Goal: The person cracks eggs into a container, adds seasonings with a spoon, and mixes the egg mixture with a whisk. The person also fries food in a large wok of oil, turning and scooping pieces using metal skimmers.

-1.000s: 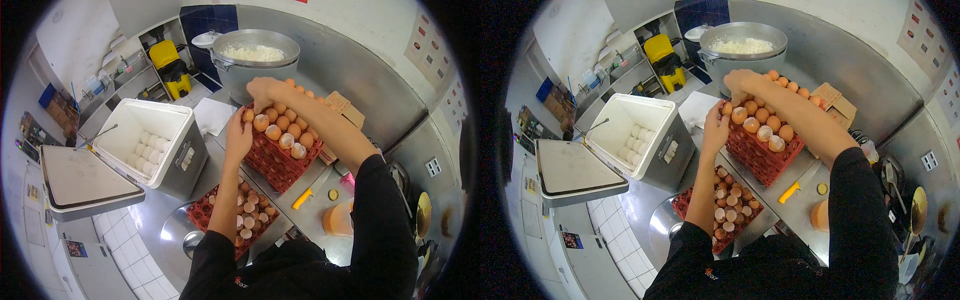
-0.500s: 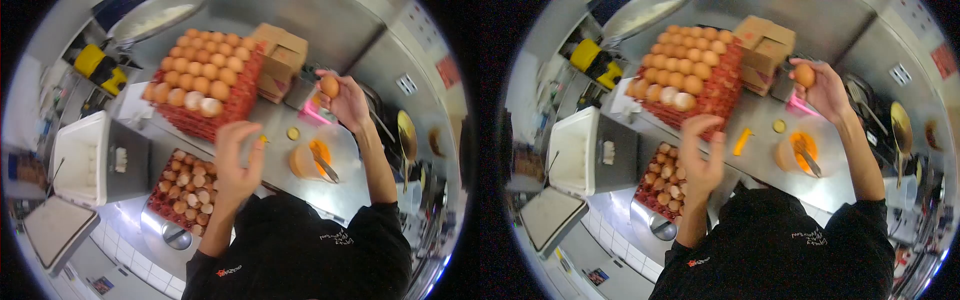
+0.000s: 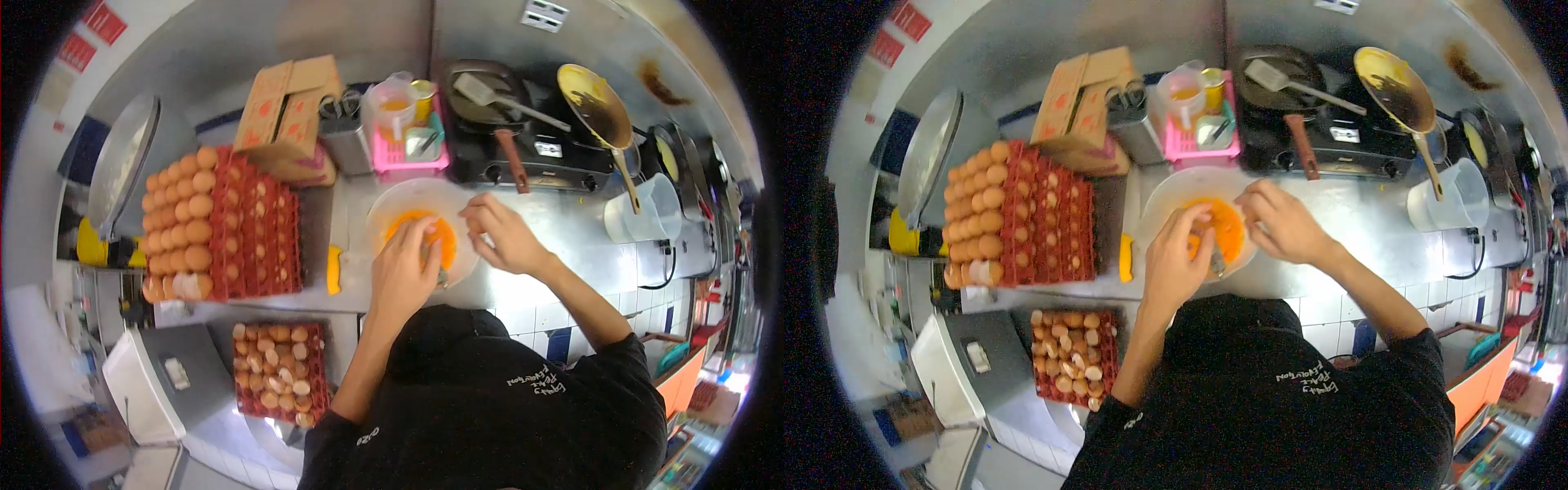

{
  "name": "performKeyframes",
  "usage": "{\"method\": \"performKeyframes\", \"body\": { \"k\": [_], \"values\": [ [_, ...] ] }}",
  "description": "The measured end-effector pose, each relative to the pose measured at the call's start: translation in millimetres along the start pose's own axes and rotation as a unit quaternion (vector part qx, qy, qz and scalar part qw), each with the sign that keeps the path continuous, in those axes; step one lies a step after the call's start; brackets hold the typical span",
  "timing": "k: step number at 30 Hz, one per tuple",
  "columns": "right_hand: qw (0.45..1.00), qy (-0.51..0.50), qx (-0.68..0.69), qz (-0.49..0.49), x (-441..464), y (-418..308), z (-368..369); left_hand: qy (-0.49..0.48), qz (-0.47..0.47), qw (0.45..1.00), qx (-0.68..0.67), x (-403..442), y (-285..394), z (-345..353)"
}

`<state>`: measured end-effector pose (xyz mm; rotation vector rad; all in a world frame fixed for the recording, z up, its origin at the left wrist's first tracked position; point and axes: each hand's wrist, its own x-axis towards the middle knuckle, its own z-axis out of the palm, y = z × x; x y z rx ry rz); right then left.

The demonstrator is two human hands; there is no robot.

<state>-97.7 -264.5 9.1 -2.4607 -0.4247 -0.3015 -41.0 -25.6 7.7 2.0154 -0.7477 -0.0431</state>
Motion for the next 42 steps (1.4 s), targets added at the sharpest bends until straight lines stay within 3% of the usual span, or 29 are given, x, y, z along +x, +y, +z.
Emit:
{"method": "performKeyframes", "body": {
  "k": [3,8,10,13,17,19,22,23,25,26,27,29,30,32,34,36,42],
  "values": [
    [1.0,0.019,0.009,-0.001,-5,-1,-5,-0.014,-0.039,0.999,-0.016,0,9,6],
    [0.998,0.059,0.031,-0.012,-11,7,-6,-0.023,-0.014,1.0,0.009,-5,-2,20],
    [1.0,0.015,0.013,0.014,-14,8,-2,-0.023,-0.005,0.999,0.021,-6,0,21],
    [0.997,0.063,0.048,0.014,-20,7,-5,-0.02,-0.007,0.999,0.036,-1,0,22],
    [0.999,0.042,0.0,0.008,-22,8,-2,-0.024,-0.016,0.999,0.038,-4,3,22],
    [0.996,0.084,0.034,-0.01,-18,-1,-9,-0.029,-0.017,0.998,0.048,-2,4,22],
    [0.999,0.038,-0.01,0.022,-13,0,-4,-0.031,-0.027,0.998,0.038,-2,6,22],
    [0.999,0.04,-0.009,0.021,-12,-3,-6,-0.026,-0.042,0.999,-0.021,-1,5,22],
    [0.994,-0.005,0.066,0.091,-2,-24,-17,-0.008,-0.074,0.994,-0.073,-3,7,22],
    [0.993,-0.017,0.079,0.081,4,-24,-7,0.01,-0.023,0.993,-0.114,2,9,22],
    [0.95,-0.016,0.287,0.119,11,-21,6,0.029,0.028,0.988,-0.151,6,8,19],
    [0.818,-0.046,0.544,0.182,25,-17,17,0.007,0.034,0.992,-0.122,15,2,6],
    [0.815,-0.057,0.549,0.178,30,-14,18,-0.026,0.055,0.993,-0.103,17,-1,0],
    [0.832,-0.102,0.489,0.243,39,-8,16,-0.03,0.018,0.993,-0.114,18,0,-9],
    [0.834,-0.129,0.491,0.216,41,-6,21,-0.025,-0.009,0.988,-0.153,16,-1,-13],
    [0.874,-0.08,0.465,0.117,40,-8,25,-0.015,-0.02,0.986,-0.162,14,1,-12],
    [0.936,-0.133,0.312,0.096,44,-9,23,-0.027,0.006,0.991,-0.132,15,-6,-10]
  ]
}}
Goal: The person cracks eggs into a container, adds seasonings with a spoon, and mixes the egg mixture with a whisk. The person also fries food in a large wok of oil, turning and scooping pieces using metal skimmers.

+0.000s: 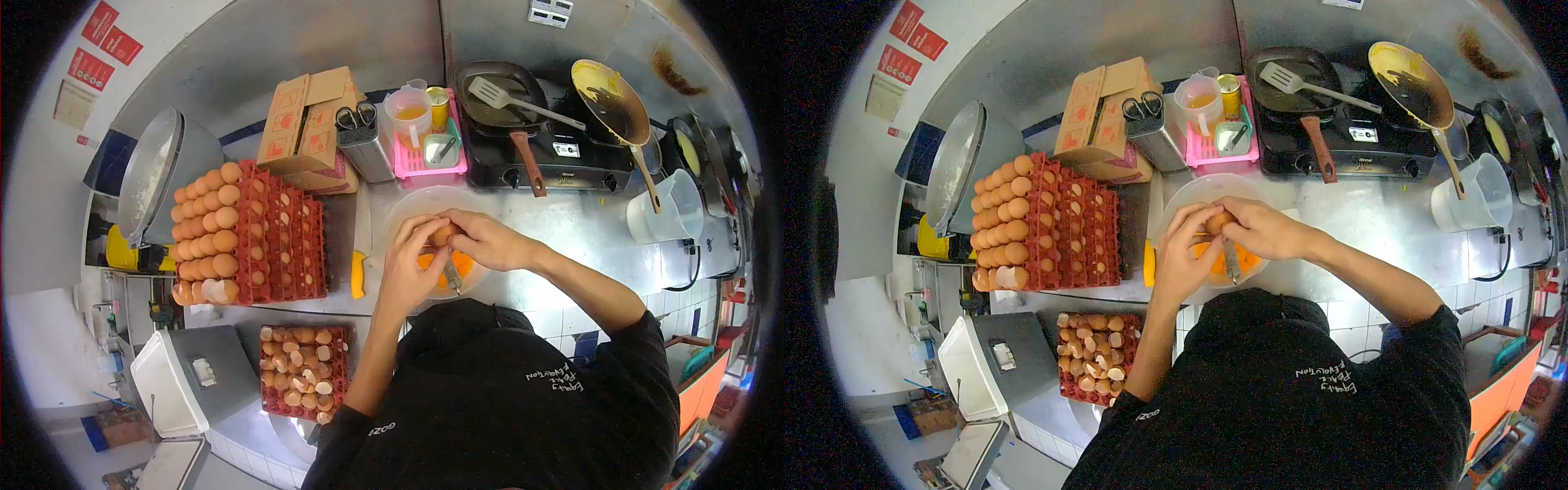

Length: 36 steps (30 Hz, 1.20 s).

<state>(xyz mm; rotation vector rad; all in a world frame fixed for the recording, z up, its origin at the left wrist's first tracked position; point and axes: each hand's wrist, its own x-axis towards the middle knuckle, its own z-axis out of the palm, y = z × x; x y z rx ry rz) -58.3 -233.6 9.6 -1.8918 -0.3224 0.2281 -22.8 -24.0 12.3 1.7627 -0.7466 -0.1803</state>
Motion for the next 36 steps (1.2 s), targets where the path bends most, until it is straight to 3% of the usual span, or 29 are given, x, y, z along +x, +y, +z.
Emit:
{"method": "performKeyframes", "body": {
  "k": [16,18,19,20,21,22,25,27,28,30,32,34,36],
  "values": [
    [0.99,-0.018,-0.121,-0.067,2,0,-4,0.079,0.011,0.995,0.053,-5,-15,8],
    [0.952,0.011,-0.269,-0.144,-2,-3,-6,0.064,0.01,0.996,0.061,-6,-12,1],
    [0.953,0.009,-0.268,-0.144,-3,-4,-8,0.048,0.009,0.996,0.069,-6,-7,-3],
    [0.914,0.023,-0.373,-0.161,-5,-6,-12,0.048,0.008,0.996,0.069,-7,-3,-8],
    [0.863,0.037,-0.472,-0.177,-8,-8,-15,0.042,0.018,0.981,0.189,-8,3,-13],
    [0.864,0.035,-0.47,-0.178,-11,-12,-17,0.035,0.028,0.951,0.306,-9,5,-16],
    [0.825,0.095,-0.525,-0.184,-18,-16,-21,0.072,0.001,0.976,0.205,-12,6,-20],
    [0.955,0.117,-0.256,-0.094,-17,-14,-9,0.081,-0.051,0.993,-0.074,-16,-11,-7],
    [0.976,0.118,-0.164,-0.076,-15,-21,-1,0.089,-0.021,0.994,-0.055,-16,-7,-3],
    [0.991,0.116,-0.044,-0.046,-2,-27,15,0.128,0.002,0.991,-0.021,-18,4,-11],
    [0.994,0.08,-0.024,-0.073,20,-37,28,0.151,0.001,0.985,0.085,-24,16,-25],
    [0.994,0.059,-0.009,-0.093,48,-53,38,0.188,0.026,0.977,0.099,-33,23,-49],
    [0.989,0.01,0.083,-0.121,83,-85,60,0.265,0.001,0.964,-0.024,-51,43,-81]
  ]
}}
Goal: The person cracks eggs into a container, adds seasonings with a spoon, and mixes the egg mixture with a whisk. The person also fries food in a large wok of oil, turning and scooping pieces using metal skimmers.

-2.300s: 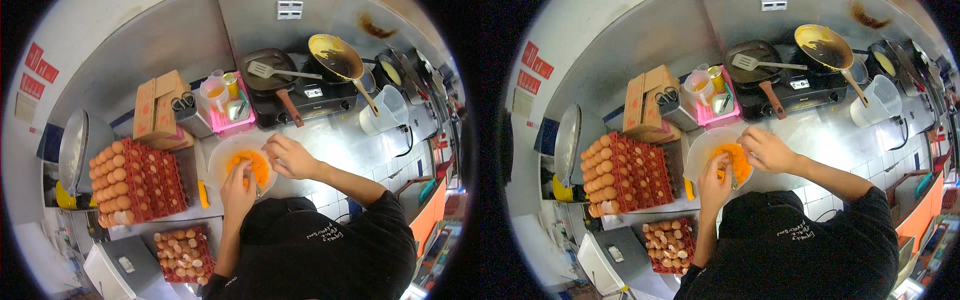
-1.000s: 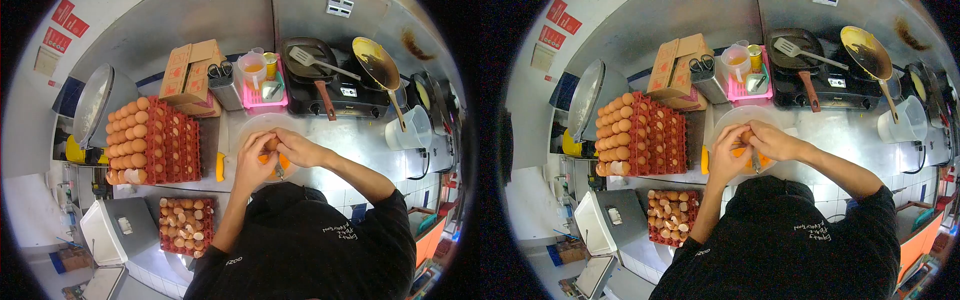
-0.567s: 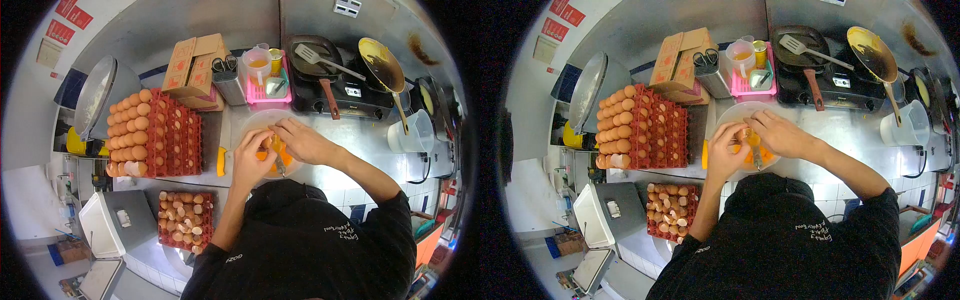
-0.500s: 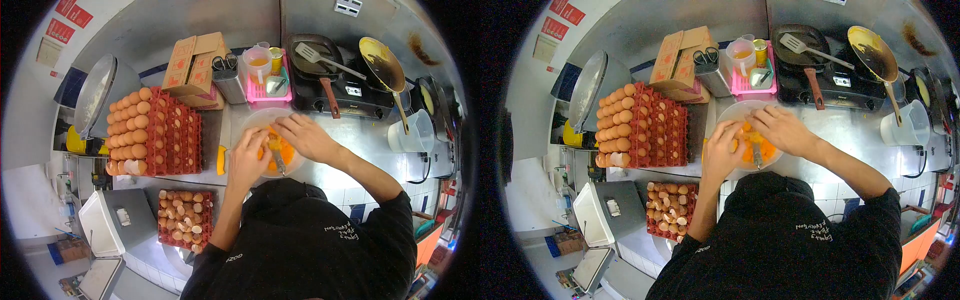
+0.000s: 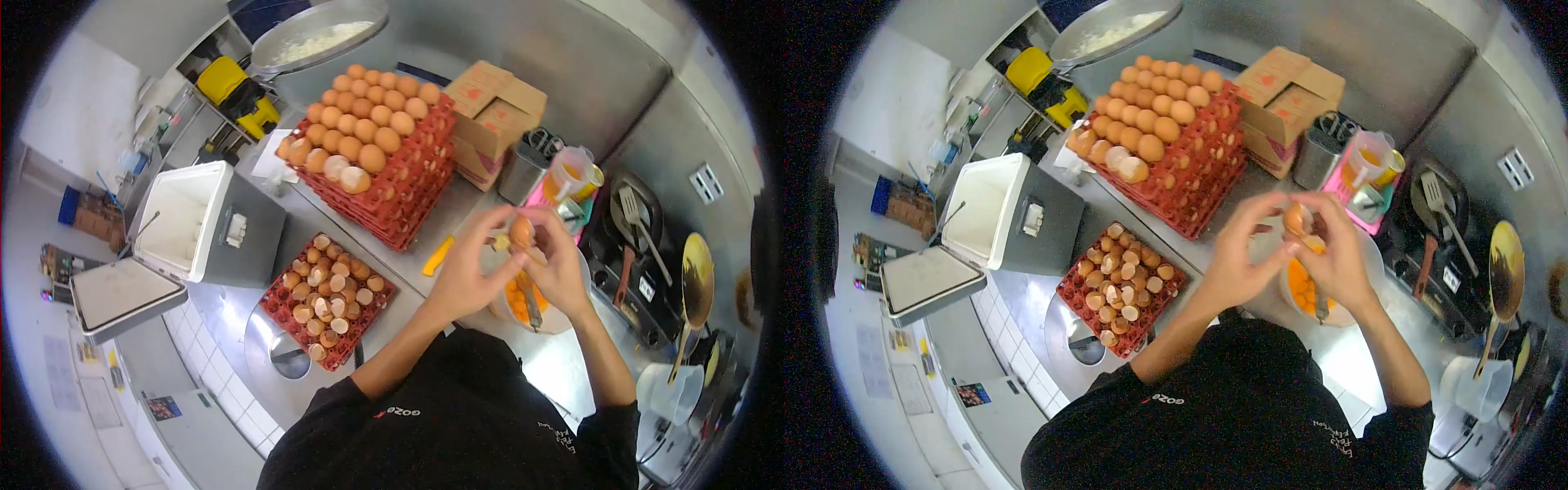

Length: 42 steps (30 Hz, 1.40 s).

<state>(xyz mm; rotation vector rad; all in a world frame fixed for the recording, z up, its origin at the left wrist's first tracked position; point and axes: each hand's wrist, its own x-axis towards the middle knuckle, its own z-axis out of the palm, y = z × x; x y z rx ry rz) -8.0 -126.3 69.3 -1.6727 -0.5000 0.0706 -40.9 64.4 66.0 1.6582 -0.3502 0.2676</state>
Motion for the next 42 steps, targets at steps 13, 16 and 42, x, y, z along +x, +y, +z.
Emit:
{"method": "performKeyframes", "body": {
  "k": [13,16,42],
  "values": [
    [0.908,-0.204,-0.238,-0.277,361,-21,263,0.275,-0.096,0.955,0.056,-74,-25,-170],
    [0.89,-0.282,-0.304,-0.189,369,-12,273,0.281,-0.118,0.951,0.049,-83,-32,-184],
    [0.943,-0.002,0.216,0.254,31,-15,-17,0.171,-0.075,0.982,0.009,-66,-47,-79]
  ]
}}
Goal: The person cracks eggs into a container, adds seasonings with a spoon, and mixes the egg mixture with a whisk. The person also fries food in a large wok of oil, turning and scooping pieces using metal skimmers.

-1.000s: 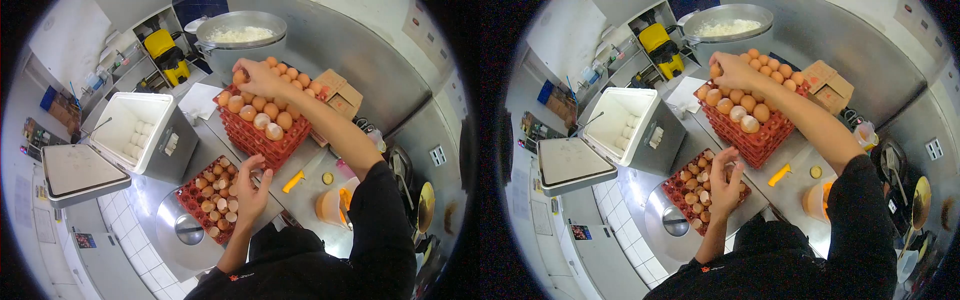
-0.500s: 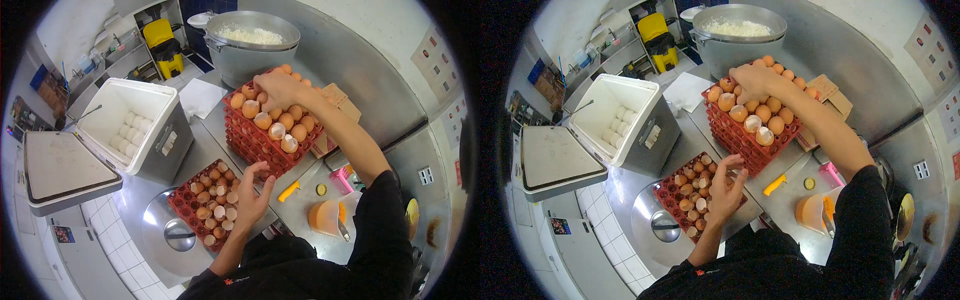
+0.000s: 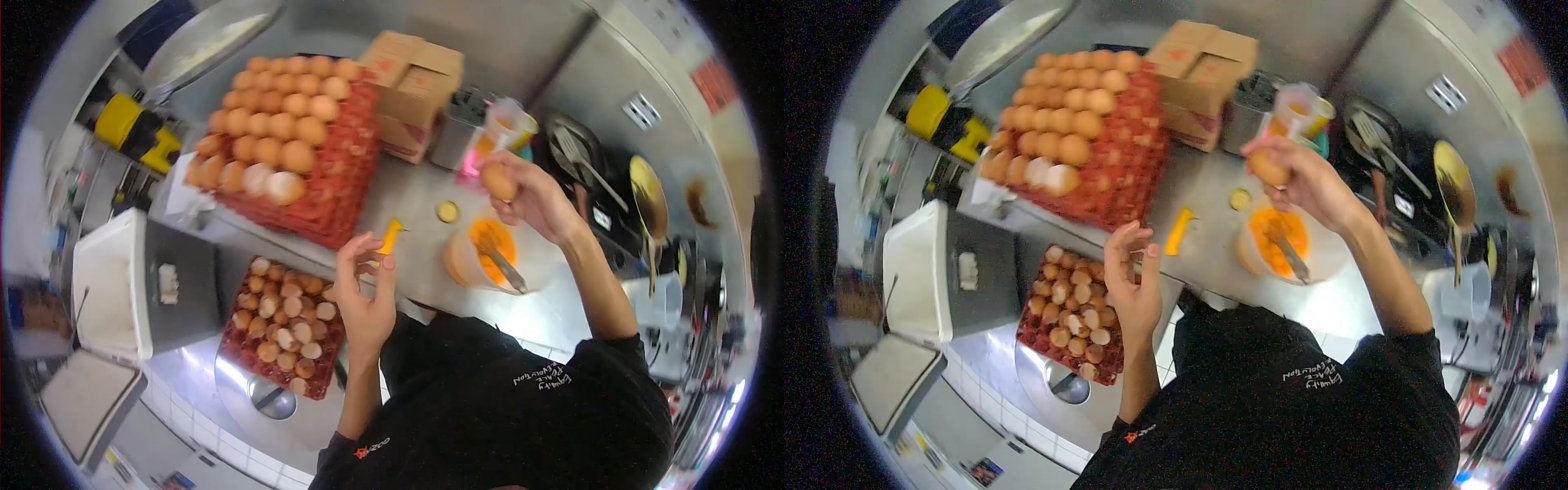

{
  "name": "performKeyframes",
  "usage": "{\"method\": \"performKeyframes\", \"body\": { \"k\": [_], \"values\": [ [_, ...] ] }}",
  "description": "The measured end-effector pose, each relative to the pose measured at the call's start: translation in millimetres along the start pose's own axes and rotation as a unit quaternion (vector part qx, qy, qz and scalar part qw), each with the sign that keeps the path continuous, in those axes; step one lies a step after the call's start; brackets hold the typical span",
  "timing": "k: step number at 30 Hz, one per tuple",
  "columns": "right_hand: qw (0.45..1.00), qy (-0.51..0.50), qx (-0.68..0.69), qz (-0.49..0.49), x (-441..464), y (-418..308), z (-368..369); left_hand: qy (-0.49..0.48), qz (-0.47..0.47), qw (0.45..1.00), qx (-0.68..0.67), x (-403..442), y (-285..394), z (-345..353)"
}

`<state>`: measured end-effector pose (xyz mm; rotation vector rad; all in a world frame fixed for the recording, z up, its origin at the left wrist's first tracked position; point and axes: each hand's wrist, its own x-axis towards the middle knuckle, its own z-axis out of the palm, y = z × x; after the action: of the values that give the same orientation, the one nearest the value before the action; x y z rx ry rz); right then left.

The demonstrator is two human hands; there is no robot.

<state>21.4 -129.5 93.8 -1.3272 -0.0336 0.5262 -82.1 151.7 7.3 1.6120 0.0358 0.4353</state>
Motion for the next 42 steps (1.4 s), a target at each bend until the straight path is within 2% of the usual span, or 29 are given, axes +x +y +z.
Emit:
{"method": "performKeyframes", "body": {
  "k": [1,2,3,4,6,8,9,13,15,16,18,22,24,25,26,27,28,30,31,33,37,39,42],
  "values": [
    [0.987,0.034,-0.159,-0.021,-28,14,-35,-0.032,0.003,0.999,0.002,-3,2,20],
    [0.986,0.051,-0.155,-0.024,-52,28,-63,-0.049,0.004,0.999,-0.003,-7,1,40],
    [0.926,0.091,-0.355,-0.089,-75,40,-86,-0.1,0.011,0.995,-0.025,-10,-2,62],
    [0.822,0.128,-0.537,-0.141,-96,47,-101,-0.154,0.016,0.987,-0.045,-15,-1,84],
    [0.836,0.164,-0.513,-0.108,-130,49,-117,-0.22,0.017,0.974,-0.051,-23,8,124],
    [0.784,0.211,-0.525,-0.254,-145,55,-120,-0.328,0.024,0.944,0.017,-27,16,158],
    [0.75,0.224,-0.54,-0.308,-149,59,-123,-0.342,0.044,0.938,0.035,-29,10,172],
    [0.751,0.195,-0.517,-0.362,-142,90,-125,-0.354,0.063,0.927,0.105,-34,4,192],
    [0.814,0.126,-0.534,-0.192,-141,91,-125,-0.338,0.047,0.929,0.145,-36,2,193],
    [0.815,0.123,-0.531,-0.196,-139,93,-128,-0.335,0.049,0.929,0.15,-37,2,194],
    [0.795,0.157,-0.511,-0.288,-137,98,-134,-0.328,0.064,0.927,0.17,-40,2,193],
    [0.79,0.125,-0.542,-0.258,-132,89,-133,-0.323,0.054,0.931,0.162,-42,11,202],
    [0.891,0.117,-0.376,-0.226,-124,78,-123,-0.314,0.097,0.943,0.058,-40,21,210],
    [0.892,0.108,-0.375,-0.229,-119,70,-121,-0.306,0.097,0.945,0.063,-36,20,212],
    [0.956,0.059,-0.271,-0.099,-111,60,-119,-0.304,0.112,0.944,0.056,-32,19,213],
    [0.986,0.007,-0.16,0.036,-104,53,-119,-0.303,0.128,0.943,0.05,-29,17,211],
    [0.987,-0.001,-0.16,0.033,-95,61,-121,-0.297,0.13,0.944,0.056,-29,15,209],
    [0.988,-0.036,-0.141,-0.059,-72,78,-126,-0.273,0.055,0.96,0.025,-27,7,208],
    [0.987,-0.043,-0.142,-0.061,-68,77,-130,-0.268,0.057,0.961,0.028,-26,1,206],
    [0.975,-0.127,-0.182,-0.01,-63,71,-134,-0.237,0.008,0.971,0.0,-26,-6,202],
    [0.955,-0.162,-0.241,-0.065,-58,76,-132,-0.231,0.015,0.972,0.05,-27,-4,198],
    [0.916,-0.155,-0.339,-0.151,-58,75,-129,-0.221,0.053,0.968,0.105,-26,-2,199],
    [0.897,-0.179,-0.369,-0.167,-58,67,-128,-0.205,0.077,0.97,0.106,-27,-2,201]
  ]
}}
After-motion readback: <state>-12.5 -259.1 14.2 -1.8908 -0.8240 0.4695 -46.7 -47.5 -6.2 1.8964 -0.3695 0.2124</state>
